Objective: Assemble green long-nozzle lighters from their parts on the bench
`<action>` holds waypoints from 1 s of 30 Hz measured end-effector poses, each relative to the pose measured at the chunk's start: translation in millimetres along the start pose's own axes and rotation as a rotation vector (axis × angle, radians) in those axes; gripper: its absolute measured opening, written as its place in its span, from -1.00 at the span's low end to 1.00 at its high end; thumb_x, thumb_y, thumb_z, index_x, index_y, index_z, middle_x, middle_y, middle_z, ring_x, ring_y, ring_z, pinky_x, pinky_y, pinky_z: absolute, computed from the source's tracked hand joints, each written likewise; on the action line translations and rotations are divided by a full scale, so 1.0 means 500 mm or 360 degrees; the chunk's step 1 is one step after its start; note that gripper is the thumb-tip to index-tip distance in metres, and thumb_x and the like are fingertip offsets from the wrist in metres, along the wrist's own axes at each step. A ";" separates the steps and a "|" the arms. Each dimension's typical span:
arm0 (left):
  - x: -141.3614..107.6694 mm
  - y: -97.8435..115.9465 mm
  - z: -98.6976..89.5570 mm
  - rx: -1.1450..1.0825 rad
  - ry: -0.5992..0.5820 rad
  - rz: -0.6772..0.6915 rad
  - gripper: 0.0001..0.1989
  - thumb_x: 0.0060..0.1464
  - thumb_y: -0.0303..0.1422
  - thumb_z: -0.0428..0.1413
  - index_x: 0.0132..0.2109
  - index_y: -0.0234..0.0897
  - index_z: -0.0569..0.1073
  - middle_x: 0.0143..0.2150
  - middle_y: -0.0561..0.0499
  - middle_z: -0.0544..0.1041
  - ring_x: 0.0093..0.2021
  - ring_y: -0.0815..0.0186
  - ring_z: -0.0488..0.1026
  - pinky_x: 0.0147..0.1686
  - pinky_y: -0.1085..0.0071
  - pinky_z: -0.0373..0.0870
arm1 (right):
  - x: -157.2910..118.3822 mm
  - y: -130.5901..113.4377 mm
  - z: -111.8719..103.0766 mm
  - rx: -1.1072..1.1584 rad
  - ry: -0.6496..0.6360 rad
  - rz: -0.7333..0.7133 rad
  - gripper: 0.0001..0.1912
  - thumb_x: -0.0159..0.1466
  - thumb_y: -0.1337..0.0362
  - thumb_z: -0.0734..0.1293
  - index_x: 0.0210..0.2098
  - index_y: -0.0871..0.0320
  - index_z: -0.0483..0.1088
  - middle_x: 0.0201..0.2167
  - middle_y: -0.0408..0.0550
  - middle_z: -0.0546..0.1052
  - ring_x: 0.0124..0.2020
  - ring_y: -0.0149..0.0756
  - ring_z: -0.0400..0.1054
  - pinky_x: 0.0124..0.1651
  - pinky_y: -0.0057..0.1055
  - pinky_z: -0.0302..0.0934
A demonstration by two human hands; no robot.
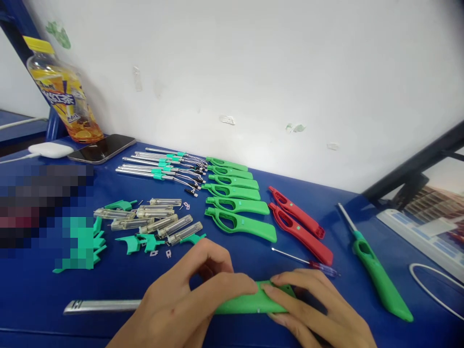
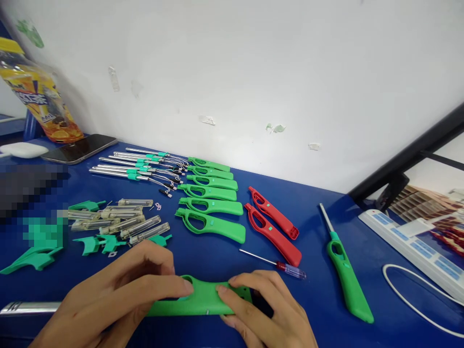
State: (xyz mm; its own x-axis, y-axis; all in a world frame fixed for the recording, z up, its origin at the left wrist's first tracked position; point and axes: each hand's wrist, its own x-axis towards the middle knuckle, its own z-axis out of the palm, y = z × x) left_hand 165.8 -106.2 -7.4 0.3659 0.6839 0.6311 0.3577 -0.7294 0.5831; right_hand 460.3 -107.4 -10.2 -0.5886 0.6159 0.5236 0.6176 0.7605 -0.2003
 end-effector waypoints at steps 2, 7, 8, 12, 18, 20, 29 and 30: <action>0.001 0.000 0.001 -0.0011 -0.0021 -0.0013 -0.40 0.39 -0.76 -0.13 0.26 -0.04 0.49 -0.01 0.06 0.42 -0.16 0.43 0.52 -0.16 0.57 0.49 | 0.004 0.001 0.000 0.0033 -0.0010 -0.0007 -0.71 0.57 0.32 0.43 0.23 -0.01 0.65 0.01 0.01 0.71 0.00 -0.25 0.67 0.02 -0.47 0.62; 0.010 -0.002 -0.002 0.0033 -0.0029 0.0013 -0.47 0.43 -0.72 -0.10 0.21 -0.03 0.50 -0.03 0.05 0.44 -0.17 0.42 0.55 -0.17 0.57 0.52 | 0.006 0.002 0.002 0.0086 -0.0010 0.0012 -0.70 0.56 0.34 0.44 0.24 0.00 0.64 0.02 0.01 0.70 0.03 -0.26 0.65 0.06 -0.48 0.60; 0.010 -0.003 -0.001 0.0025 -0.0047 0.0010 -0.48 0.44 -0.72 -0.10 0.23 -0.04 0.49 -0.02 0.04 0.45 -0.18 0.42 0.56 -0.18 0.57 0.53 | 0.006 0.001 0.002 0.0084 -0.0011 0.0022 -0.70 0.56 0.34 0.44 0.23 0.00 0.65 0.02 0.00 0.71 0.02 -0.26 0.65 0.05 -0.49 0.60; 0.008 -0.005 0.007 -0.0043 -0.0090 0.0010 -0.55 0.46 -0.70 -0.06 0.19 -0.11 0.53 -0.05 0.04 0.55 -0.18 0.43 0.61 -0.16 0.61 0.56 | -0.001 -0.001 0.002 0.0057 -0.0025 0.0056 -0.71 0.52 0.25 0.51 0.21 -0.03 0.66 0.01 -0.05 0.72 0.00 -0.26 0.68 0.05 -0.51 0.60; 0.013 -0.001 0.016 -0.0020 0.0076 -0.0107 -0.52 0.44 -0.68 0.04 0.21 -0.03 0.59 0.08 0.09 0.69 -0.11 0.46 0.72 -0.13 0.68 0.59 | -0.043 0.030 -0.003 -0.0263 0.0124 0.0339 -0.65 0.57 0.16 0.42 0.31 -0.07 0.60 0.25 0.00 0.64 0.15 -0.14 0.66 0.19 -0.35 0.58; 0.011 -0.003 0.016 0.0005 0.0084 -0.0146 -0.50 0.44 -0.66 0.06 0.24 0.04 0.58 0.14 0.14 0.71 -0.02 0.43 0.74 -0.07 0.67 0.61 | -0.056 0.048 0.000 -0.0412 0.0193 0.0436 -0.64 0.59 0.20 0.37 0.33 -0.05 0.58 0.26 0.01 0.62 0.19 -0.12 0.62 0.23 -0.28 0.54; 0.009 -0.004 0.020 0.0145 0.0278 -0.0303 -0.61 0.51 -0.41 0.16 0.29 0.22 0.53 0.07 0.35 0.79 0.01 0.44 0.78 0.04 0.67 0.64 | -0.064 0.067 0.008 -0.0494 0.0305 0.0513 -0.75 0.60 0.14 0.36 0.15 0.01 0.64 -0.02 -0.08 0.75 -0.03 -0.11 0.60 0.04 -0.17 0.43; 0.013 -0.003 0.021 0.0155 0.0312 -0.0317 -0.64 0.51 -0.39 0.17 0.27 0.23 0.54 0.04 0.37 0.79 -0.01 0.45 0.78 0.05 0.68 0.63 | -0.065 0.067 0.006 -0.0445 0.0265 0.0514 -0.76 0.60 0.15 0.37 0.16 0.00 0.64 0.00 -0.09 0.75 -0.01 -0.13 0.61 0.06 -0.21 0.45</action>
State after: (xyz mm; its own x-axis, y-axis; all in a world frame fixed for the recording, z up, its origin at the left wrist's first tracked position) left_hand 176.4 -100.4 -9.7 0.1108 0.7911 0.6015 0.4900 -0.5701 0.6595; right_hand 498.5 -101.1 -36.4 -0.2649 0.7537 0.6015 0.8863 0.4360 -0.1560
